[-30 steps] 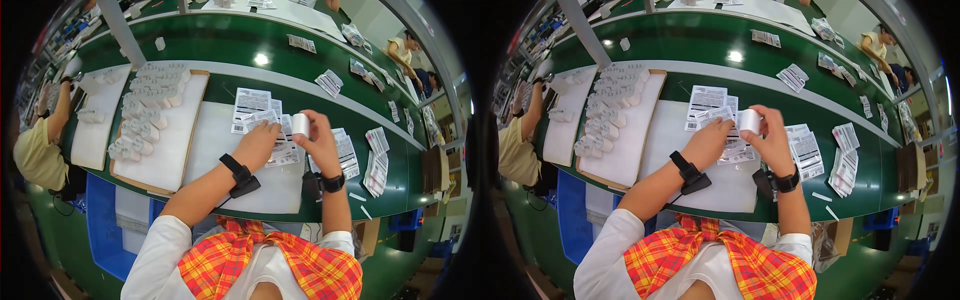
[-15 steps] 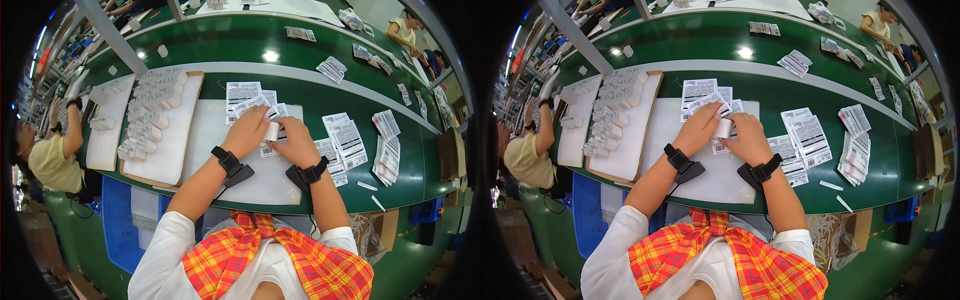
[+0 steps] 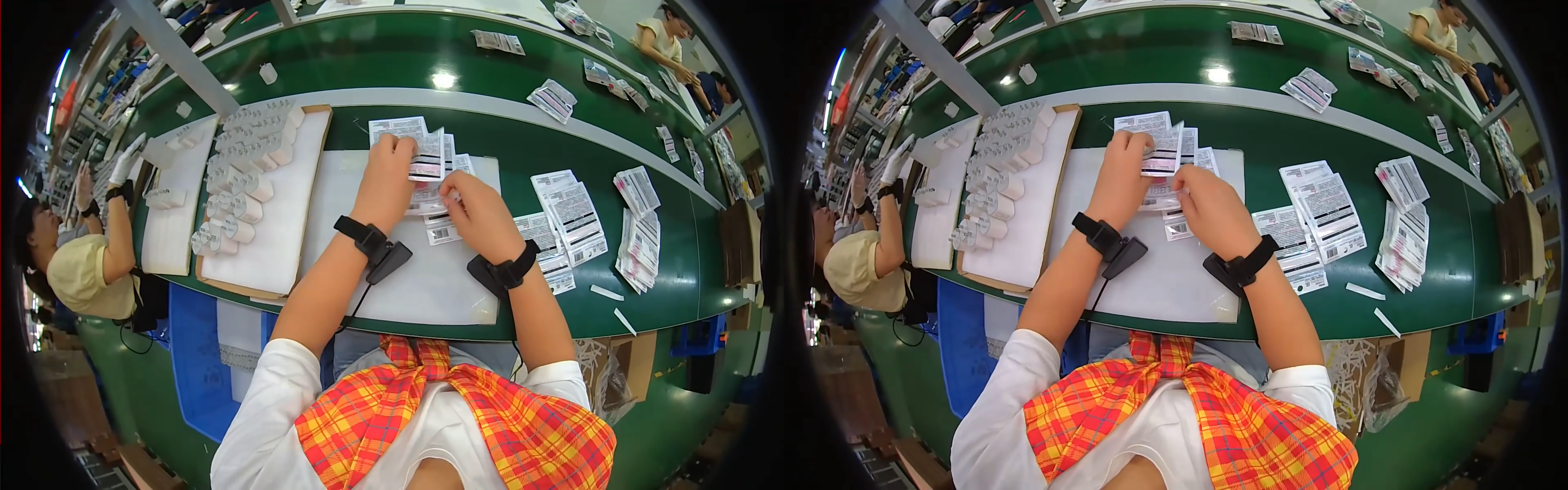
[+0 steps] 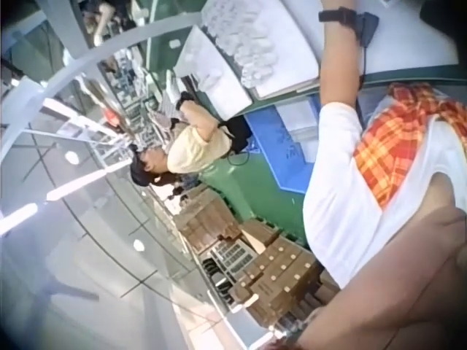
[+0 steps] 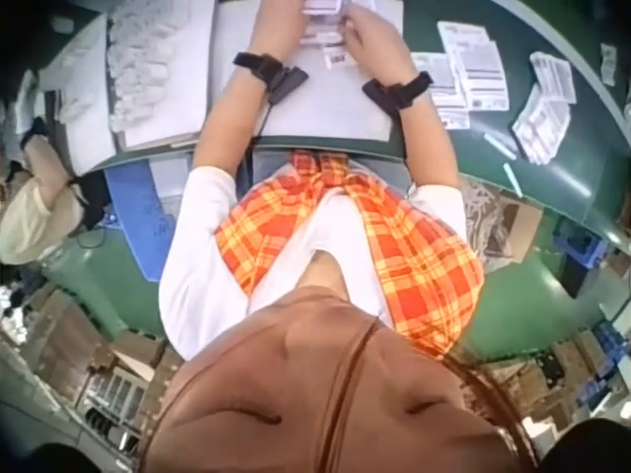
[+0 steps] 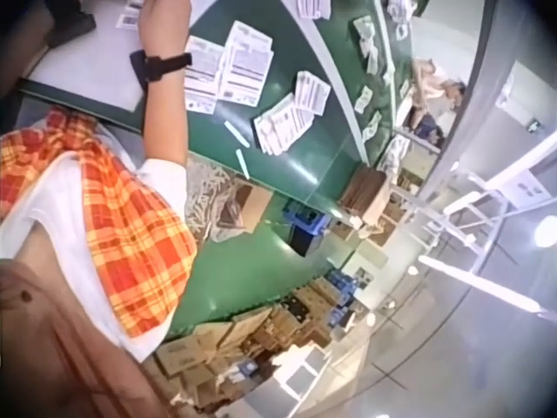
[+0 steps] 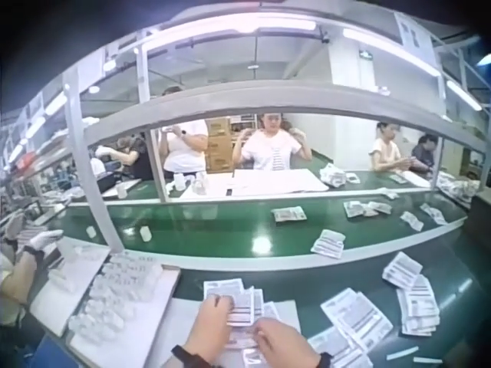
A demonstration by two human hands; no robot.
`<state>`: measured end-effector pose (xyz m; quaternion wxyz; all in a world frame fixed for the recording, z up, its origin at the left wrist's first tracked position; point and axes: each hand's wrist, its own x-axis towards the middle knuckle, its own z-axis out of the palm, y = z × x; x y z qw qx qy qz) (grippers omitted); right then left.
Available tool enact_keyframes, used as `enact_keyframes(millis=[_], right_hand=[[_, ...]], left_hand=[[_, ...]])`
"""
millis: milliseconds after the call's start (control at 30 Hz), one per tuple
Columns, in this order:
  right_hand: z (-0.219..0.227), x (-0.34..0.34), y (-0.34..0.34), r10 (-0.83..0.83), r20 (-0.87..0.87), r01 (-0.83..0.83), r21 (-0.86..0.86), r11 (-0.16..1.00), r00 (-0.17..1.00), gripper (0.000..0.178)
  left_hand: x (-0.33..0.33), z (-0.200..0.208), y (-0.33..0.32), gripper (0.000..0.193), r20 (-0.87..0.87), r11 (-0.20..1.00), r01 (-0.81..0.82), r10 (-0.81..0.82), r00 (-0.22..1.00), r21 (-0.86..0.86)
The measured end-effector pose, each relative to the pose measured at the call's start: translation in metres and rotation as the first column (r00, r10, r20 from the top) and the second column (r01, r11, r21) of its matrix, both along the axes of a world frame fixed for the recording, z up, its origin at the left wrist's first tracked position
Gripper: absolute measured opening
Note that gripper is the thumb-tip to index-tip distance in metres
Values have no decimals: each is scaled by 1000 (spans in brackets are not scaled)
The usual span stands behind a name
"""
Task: The person packages chargers by hand, picking up a charger from a tray, sliding it into a plastic pouch, and folding the pouch closed before placing it on a stack.
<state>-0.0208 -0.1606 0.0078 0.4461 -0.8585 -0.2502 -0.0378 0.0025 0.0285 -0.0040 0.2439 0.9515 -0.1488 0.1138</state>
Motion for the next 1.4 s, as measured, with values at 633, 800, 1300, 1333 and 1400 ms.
enact_keyframes(millis=[633, 800, 1300, 1333, 1400], right_hand=[[9, 5, -23, 34, -559, 226, 389, 893, 828, 15], [-3, 13, -27, 0, -641, 294, 353, 888, 768, 24], [13, -12, -10, 74, 254, 41, -418, 907, 964, 18], [14, -11, -6, 64, 291, 64, -410, 910, 955, 16], [10, -8, -4, 51, 201, 38, -416, 909, 978, 14]], left_hand=[[-9, 0, -15, 25, -298, 496, -141, -254, 920, -857], [-8, -7, -21, 27, -331, 490, -202, -191, 924, -848], [-6, -23, -10, 25, -43, 961, 264, -268, 962, -80], [-6, -24, -9, 26, -47, 963, 261, -264, 963, -66], [-7, -24, -11, 26, -59, 965, 257, -260, 964, -43]])
